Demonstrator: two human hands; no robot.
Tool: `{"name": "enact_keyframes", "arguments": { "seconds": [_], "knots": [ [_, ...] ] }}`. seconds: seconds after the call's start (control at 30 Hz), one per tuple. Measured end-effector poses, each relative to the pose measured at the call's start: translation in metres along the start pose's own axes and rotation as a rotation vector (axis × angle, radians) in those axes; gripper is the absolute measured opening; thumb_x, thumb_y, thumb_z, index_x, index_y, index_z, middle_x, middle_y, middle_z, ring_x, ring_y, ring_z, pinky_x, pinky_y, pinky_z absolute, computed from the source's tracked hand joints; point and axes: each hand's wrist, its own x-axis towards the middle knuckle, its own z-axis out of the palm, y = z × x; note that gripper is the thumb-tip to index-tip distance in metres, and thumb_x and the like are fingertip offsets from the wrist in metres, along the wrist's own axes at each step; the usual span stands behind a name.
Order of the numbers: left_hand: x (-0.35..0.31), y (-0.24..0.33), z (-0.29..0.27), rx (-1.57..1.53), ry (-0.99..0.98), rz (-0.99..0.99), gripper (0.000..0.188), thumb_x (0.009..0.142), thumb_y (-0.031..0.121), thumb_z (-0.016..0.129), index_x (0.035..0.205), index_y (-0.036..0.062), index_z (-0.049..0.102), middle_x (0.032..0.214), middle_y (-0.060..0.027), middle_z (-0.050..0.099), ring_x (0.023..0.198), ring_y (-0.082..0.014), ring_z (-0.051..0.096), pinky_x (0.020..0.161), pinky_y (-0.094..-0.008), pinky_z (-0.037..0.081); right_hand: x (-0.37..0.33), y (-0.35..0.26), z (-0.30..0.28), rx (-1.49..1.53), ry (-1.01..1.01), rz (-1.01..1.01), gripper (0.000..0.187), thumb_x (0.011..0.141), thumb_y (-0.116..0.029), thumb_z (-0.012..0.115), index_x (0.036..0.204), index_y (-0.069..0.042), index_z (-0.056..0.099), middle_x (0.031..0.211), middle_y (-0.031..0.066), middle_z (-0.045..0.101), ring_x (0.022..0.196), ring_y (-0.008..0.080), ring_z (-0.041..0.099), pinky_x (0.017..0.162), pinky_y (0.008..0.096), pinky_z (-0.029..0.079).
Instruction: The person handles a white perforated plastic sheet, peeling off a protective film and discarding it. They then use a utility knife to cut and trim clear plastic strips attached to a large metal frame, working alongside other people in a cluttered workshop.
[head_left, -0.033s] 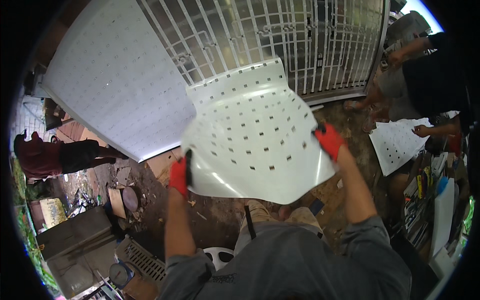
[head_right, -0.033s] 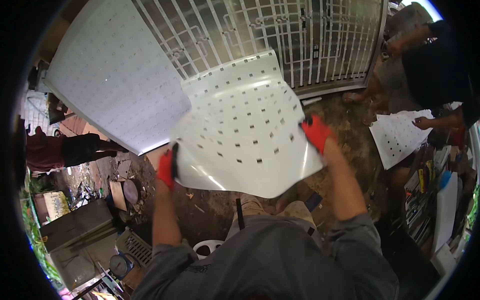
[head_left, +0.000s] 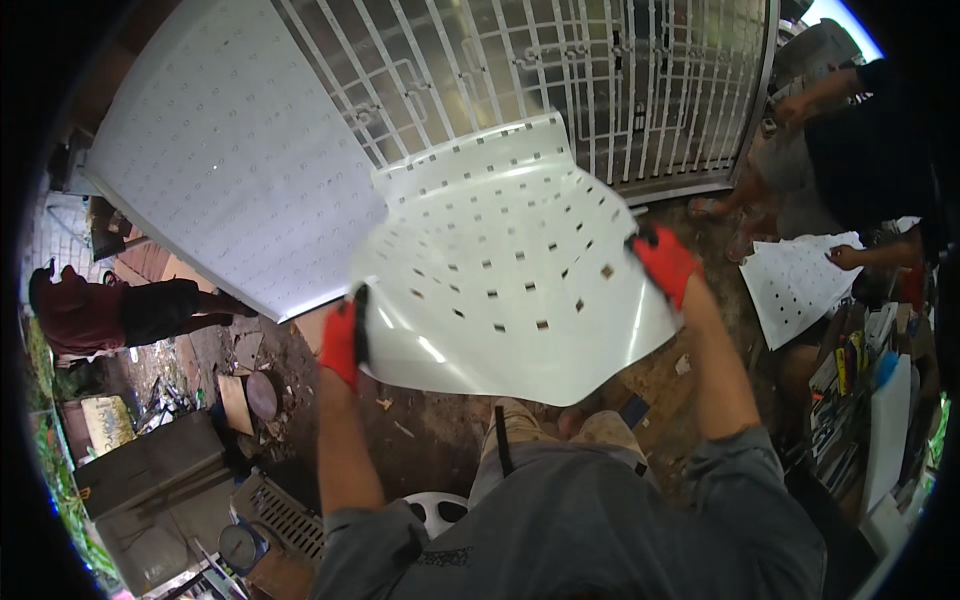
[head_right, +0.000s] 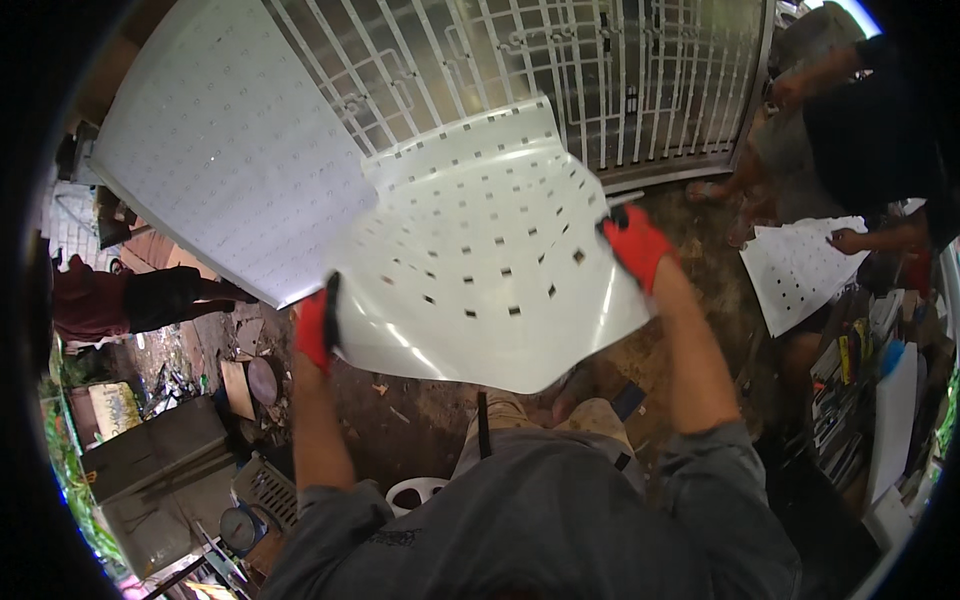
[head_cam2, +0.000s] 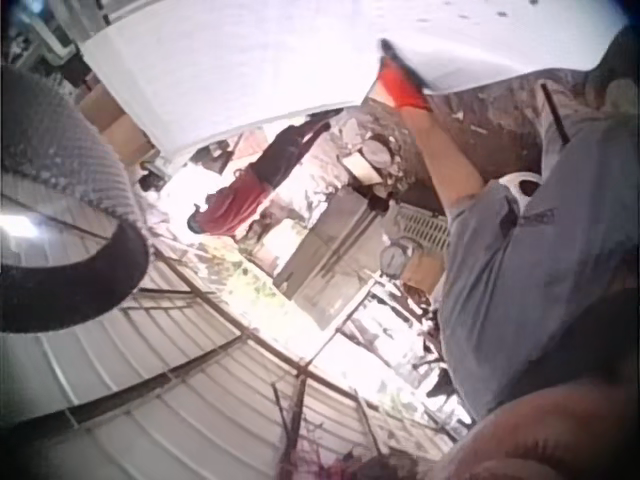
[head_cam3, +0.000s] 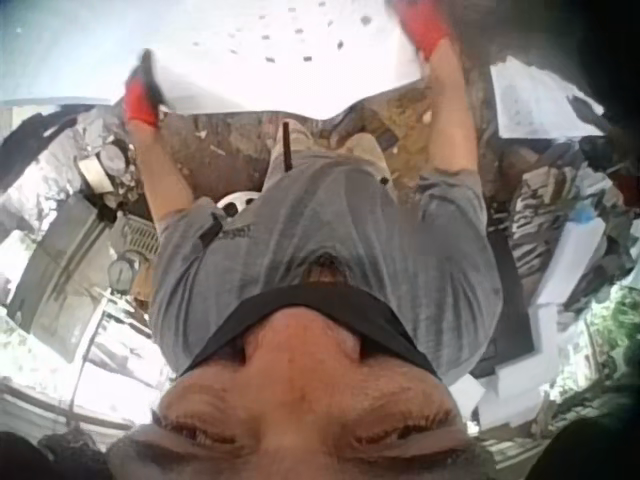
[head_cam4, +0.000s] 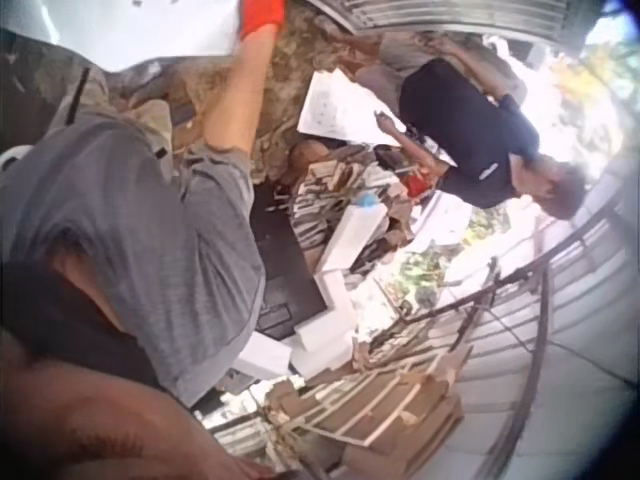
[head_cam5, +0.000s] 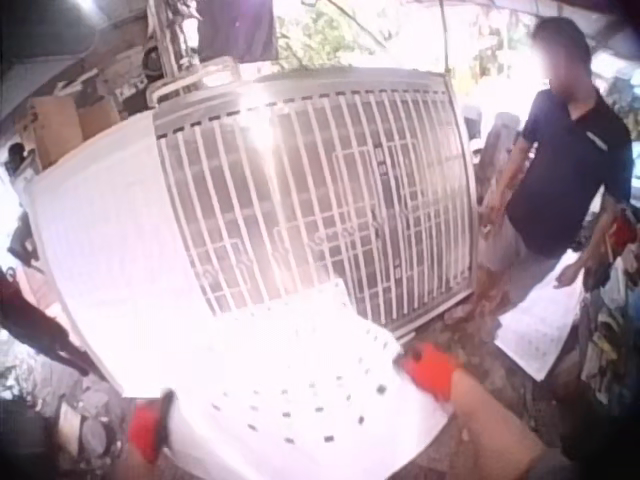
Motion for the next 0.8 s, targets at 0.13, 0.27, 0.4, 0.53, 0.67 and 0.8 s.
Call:
{"name": "enact_keyframes", "arguments": {
  "seconds": [0.13,0.27,0.4,0.53,0.67,0.8],
  "knots": [
    [-0.084,-0.095,0.066,-0.029,-0.058,-0.118,0.051,0.100,0.044,0.046,0.105,-0.0030,0.064,0.092,-0.0188,0.068,0.076,-0.0286,0.066,0.065,-0.0412,0.053,-0.078,0.108,0.033,0.058,0.140,0.083,0.047,0.093,-0.032,0.056,0.129,-0.003,0.053,0.122,0.0213,0.061,0.114,0.0332,0.058,0.097,0.0396,0.046],
    [-0.194,-0.254,0.103,0.405,-0.291,-0.491,0.057,0.098,0.049,0.044,0.104,-0.0030,0.065,0.092,-0.0189,0.067,0.077,-0.0288,0.063,0.067,-0.0419,0.049,-0.235,0.240,0.080,-0.154,-0.524,0.825,0.055,0.094,-0.032,0.048,0.143,-0.007,0.042,0.124,0.0261,0.059,0.121,0.0373,0.053,0.101,0.0470,0.042],
    [-0.207,-0.232,0.067,0.087,-0.156,-0.490,0.063,0.097,0.055,0.043,0.104,-0.0031,0.066,0.093,-0.0190,0.067,0.078,-0.0291,0.060,0.069,-0.0426,0.046,-0.322,0.307,0.058,-0.232,-0.564,0.567,0.055,0.095,-0.039,0.049,0.137,-0.004,0.046,0.136,0.0222,0.052,0.129,0.0368,0.046,0.108,0.0396,0.035],
    [-0.216,-0.181,0.078,-0.232,-0.172,-0.724,0.063,0.094,0.059,0.048,0.094,0.0002,0.069,0.076,-0.0088,0.063,0.067,-0.0215,0.057,0.064,-0.0383,0.046,-0.255,0.291,0.070,0.284,-0.101,0.612,0.062,0.095,-0.049,0.051,0.136,-0.004,0.046,0.139,0.0176,0.051,0.132,0.0334,0.043,0.109,0.0380,0.034],
    [-0.231,-0.107,0.059,-0.365,-0.148,-0.712,0.059,0.095,0.057,0.048,0.111,0.0024,0.064,0.095,-0.0100,0.065,0.079,-0.0220,0.063,0.072,-0.0384,0.052,-0.135,0.245,0.097,0.964,0.030,0.688,0.066,0.090,-0.050,0.061,0.138,-0.007,0.046,0.136,0.0149,0.053,0.126,0.0302,0.049,0.104,0.0406,0.039],
    [-0.213,-0.052,0.015,-0.599,-0.307,-0.698,0.062,0.097,0.059,0.043,0.126,0.0059,0.058,0.111,-0.0098,0.065,0.094,-0.0234,0.064,0.083,-0.0382,0.054,-0.056,0.233,0.140,0.549,0.053,0.613,0.080,0.081,-0.057,0.068,0.138,-0.005,0.046,0.136,0.0171,0.053,0.125,0.0315,0.051,0.103,0.0430,0.041]
  ]
}}
